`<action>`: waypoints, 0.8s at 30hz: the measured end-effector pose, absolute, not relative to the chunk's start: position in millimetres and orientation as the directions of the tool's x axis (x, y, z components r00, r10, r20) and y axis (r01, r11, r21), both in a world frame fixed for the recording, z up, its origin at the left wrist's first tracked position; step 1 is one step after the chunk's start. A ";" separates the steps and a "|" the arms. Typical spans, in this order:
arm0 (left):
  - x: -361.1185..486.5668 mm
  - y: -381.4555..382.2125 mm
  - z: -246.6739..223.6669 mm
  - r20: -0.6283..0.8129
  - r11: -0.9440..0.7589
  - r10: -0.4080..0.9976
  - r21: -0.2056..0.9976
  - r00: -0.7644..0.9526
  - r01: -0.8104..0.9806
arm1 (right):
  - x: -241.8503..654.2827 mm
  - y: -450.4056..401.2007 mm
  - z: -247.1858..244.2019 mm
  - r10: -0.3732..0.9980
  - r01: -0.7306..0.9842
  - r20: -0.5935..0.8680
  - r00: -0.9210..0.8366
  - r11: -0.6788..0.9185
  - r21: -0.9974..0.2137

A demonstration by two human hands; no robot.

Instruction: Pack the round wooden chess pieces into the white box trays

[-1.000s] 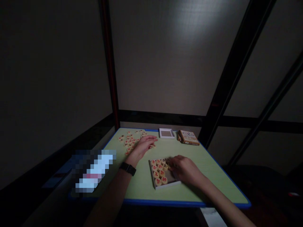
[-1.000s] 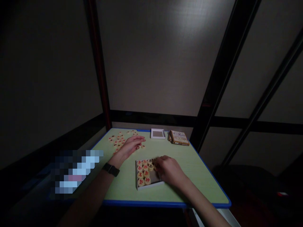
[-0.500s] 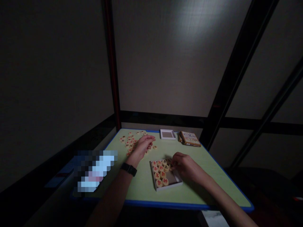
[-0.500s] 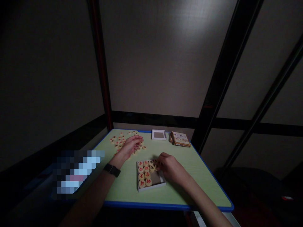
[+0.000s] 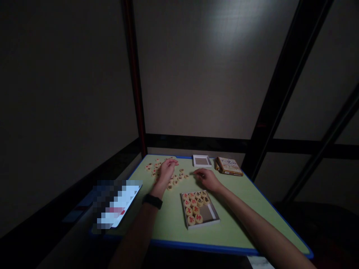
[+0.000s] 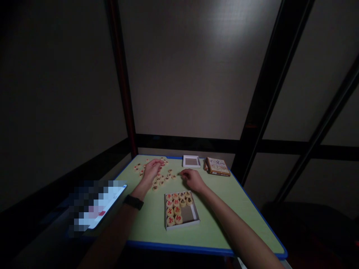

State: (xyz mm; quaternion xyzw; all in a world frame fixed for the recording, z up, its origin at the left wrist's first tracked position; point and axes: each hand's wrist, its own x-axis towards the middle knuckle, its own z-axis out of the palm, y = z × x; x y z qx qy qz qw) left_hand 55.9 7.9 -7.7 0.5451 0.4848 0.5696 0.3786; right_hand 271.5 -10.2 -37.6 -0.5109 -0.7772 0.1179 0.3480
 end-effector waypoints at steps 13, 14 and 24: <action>50.6 -9.5 -19.9 0.248 -0.430 0.889 0.163 0.385 0.888 | 285.9 -11.7 -54.1 0.909 0.674 0.350 -0.227 0.406 -0.617; 50.1 -8.3 -20.8 0.243 -0.426 0.892 0.168 0.382 0.889 | 286.1 -11.9 -54.0 0.908 0.674 0.351 -0.229 0.408 -0.615; 50.5 -3.7 -25.7 0.243 -0.467 0.875 0.201 0.418 0.861 | 286.1 -12.5 -54.1 0.904 0.663 0.358 -0.236 0.419 -0.621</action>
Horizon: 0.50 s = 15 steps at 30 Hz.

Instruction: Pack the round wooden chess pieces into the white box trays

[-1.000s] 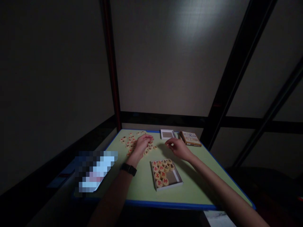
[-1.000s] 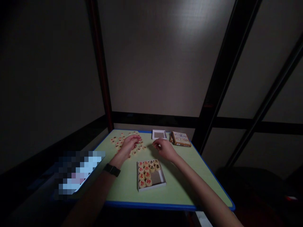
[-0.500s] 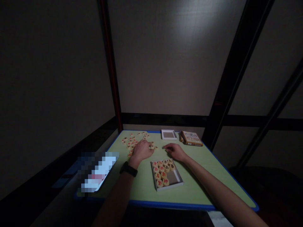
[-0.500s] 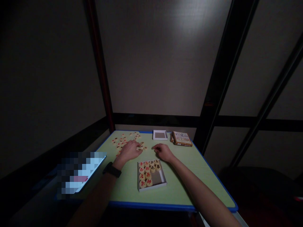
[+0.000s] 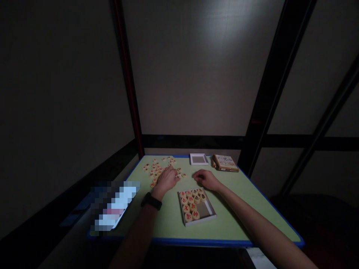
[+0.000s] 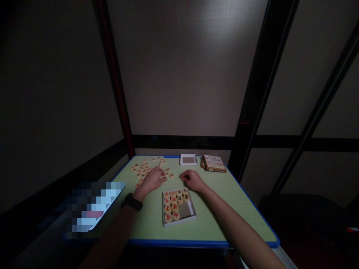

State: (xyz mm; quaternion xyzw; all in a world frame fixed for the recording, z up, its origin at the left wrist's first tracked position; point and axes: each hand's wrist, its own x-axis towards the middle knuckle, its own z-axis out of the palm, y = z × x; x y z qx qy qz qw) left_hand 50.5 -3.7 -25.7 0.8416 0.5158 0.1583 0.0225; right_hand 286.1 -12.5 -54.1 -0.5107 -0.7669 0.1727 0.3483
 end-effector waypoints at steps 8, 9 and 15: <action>63.0 4.1 -31.2 0.325 -0.487 0.873 0.582 0.363 0.652 | 273.4 -27.9 -44.9 0.823 0.618 0.501 -0.268 0.546 -0.565; 65.9 6.0 -32.9 0.324 -0.473 0.880 0.665 0.348 0.578 | 270.6 -31.7 -43.0 0.787 0.622 0.541 -0.296 0.589 -0.516; 80.0 13.7 -41.9 0.240 -0.323 0.875 0.937 0.421 0.137 | 259.1 -49.4 -33.3 0.645 0.757 0.661 -0.383 0.629 -0.175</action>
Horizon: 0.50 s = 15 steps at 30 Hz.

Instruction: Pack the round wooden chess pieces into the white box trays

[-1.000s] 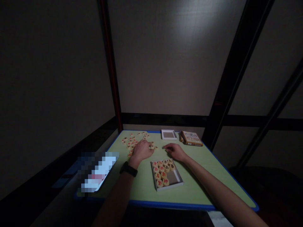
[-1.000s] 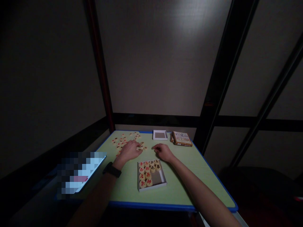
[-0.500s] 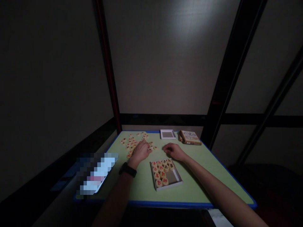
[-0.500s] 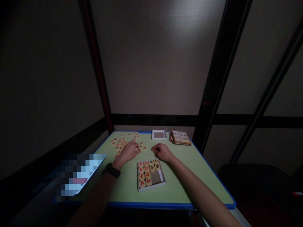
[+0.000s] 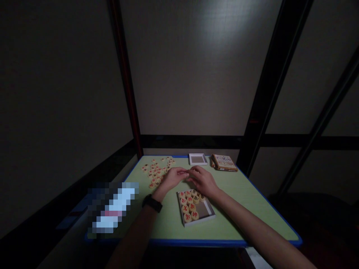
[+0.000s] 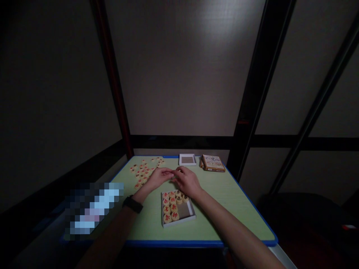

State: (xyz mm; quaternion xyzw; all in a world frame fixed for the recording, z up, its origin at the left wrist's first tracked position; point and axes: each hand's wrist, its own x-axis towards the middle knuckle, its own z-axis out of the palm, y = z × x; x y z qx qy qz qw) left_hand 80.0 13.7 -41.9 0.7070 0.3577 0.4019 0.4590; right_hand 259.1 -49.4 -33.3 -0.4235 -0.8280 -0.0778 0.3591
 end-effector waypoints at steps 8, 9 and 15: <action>78.4 5.0 -33.9 0.188 -0.208 0.873 0.978 0.451 -0.004 | 261.8 -47.6 -35.2 0.618 0.688 0.708 -0.343 0.678 -0.258; 77.0 3.8 -32.2 0.187 -0.205 0.872 0.979 0.452 -0.009 | 262.1 -46.9 -35.3 0.622 0.675 0.713 -0.323 0.680 -0.286; 73.7 0.8 -28.0 0.154 -0.174 0.890 0.985 0.429 0.008 | 263.3 -47.1 -33.3 0.698 0.688 0.687 -0.205 0.601 -0.406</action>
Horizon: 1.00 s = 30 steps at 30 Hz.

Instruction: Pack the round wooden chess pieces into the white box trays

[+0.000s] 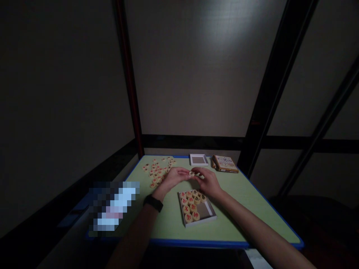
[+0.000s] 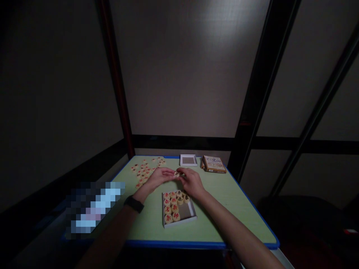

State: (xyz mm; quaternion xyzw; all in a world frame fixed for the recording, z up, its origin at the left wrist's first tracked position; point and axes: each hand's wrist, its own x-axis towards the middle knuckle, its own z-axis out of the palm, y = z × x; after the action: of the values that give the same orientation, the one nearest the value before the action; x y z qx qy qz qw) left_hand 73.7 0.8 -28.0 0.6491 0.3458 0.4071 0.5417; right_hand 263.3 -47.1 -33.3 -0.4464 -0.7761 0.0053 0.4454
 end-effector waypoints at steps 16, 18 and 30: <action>71.5 -13.1 -10.1 0.175 -0.213 0.876 0.976 0.450 0.035 | 267.2 -73.9 -12.1 0.732 0.744 0.644 -0.222 0.554 -0.374; 70.4 -14.0 -6.8 0.181 -0.216 0.893 0.976 0.413 0.038 | 273.3 -93.0 -6.9 0.797 0.731 0.563 -0.219 0.516 -0.447; 75.2 -14.8 -10.3 0.128 -0.229 0.852 0.963 0.508 0.143 | 257.6 -157.4 -8.4 0.962 0.938 0.057 -0.268 0.274 -0.211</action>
State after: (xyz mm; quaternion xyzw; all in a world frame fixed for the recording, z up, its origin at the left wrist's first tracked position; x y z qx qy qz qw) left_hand 75.2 -14.8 -10.3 0.7027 0.3541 0.3477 0.5099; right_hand 257.6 -157.4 -8.4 -0.5988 -0.7933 0.0672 0.0868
